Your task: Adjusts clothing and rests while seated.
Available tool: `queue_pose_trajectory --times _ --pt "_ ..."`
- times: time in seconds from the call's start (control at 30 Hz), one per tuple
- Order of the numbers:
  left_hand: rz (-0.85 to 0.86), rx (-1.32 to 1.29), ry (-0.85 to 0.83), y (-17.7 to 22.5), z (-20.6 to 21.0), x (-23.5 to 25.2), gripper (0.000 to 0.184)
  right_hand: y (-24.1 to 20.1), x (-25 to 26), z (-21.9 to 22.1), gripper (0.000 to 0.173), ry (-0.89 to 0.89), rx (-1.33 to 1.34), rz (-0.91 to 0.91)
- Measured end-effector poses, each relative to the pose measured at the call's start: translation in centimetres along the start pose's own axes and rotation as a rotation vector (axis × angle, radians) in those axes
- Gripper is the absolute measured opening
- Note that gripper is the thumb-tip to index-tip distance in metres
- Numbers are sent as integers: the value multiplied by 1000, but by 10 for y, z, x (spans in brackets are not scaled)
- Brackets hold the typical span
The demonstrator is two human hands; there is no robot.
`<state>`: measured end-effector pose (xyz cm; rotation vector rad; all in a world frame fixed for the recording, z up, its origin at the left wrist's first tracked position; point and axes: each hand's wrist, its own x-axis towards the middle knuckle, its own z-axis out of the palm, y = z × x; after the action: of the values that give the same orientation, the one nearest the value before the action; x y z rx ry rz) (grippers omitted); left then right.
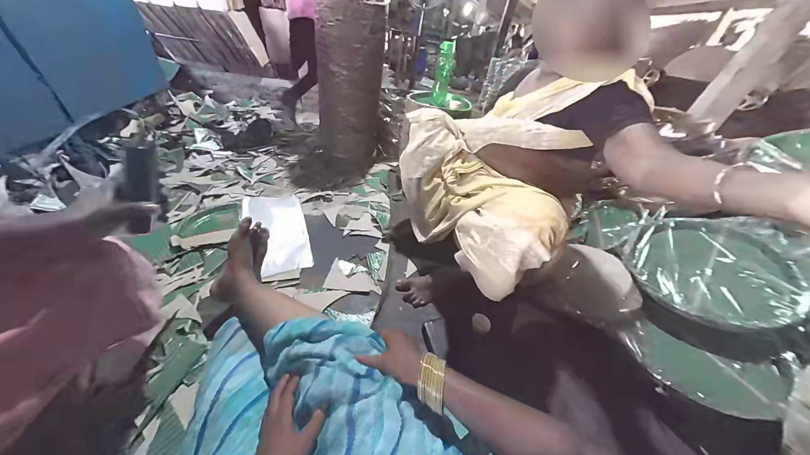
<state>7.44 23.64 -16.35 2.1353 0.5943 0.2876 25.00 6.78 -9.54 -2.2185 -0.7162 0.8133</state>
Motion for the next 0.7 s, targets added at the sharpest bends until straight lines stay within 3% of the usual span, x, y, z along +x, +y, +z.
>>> queue_pose_trajectory --times 0.07,0.13,0.2,0.27,0.37,0.5,0.6,0.7 --pt "9 11 -12 0 2 1 74 -3 -13 4 55 82 -54 -29" --pt "12 16 -25 2 3 3 75 -1 -5 5 65 118 0 -19" --pt "23 24 -35 3 4 2 74 4 16 4 79 62 121 5" --pt "10 33 -51 -1 3 0 73 3 28 2 83 -20 172 61" --pt "-9 10 -39 -4 2 -2 74 -8 20 -8 81 -64 18 108" --pt "33 43 -16 -11 7 1 76 -10 -12 3 63 68 -124 65" --pt "-28 74 -69 -1 3 0 75 -9 -13 7 69 156 -56 10" --pt "-89 88 -148 7 -2 -3 73 -4 10 6 79 72 91 17"
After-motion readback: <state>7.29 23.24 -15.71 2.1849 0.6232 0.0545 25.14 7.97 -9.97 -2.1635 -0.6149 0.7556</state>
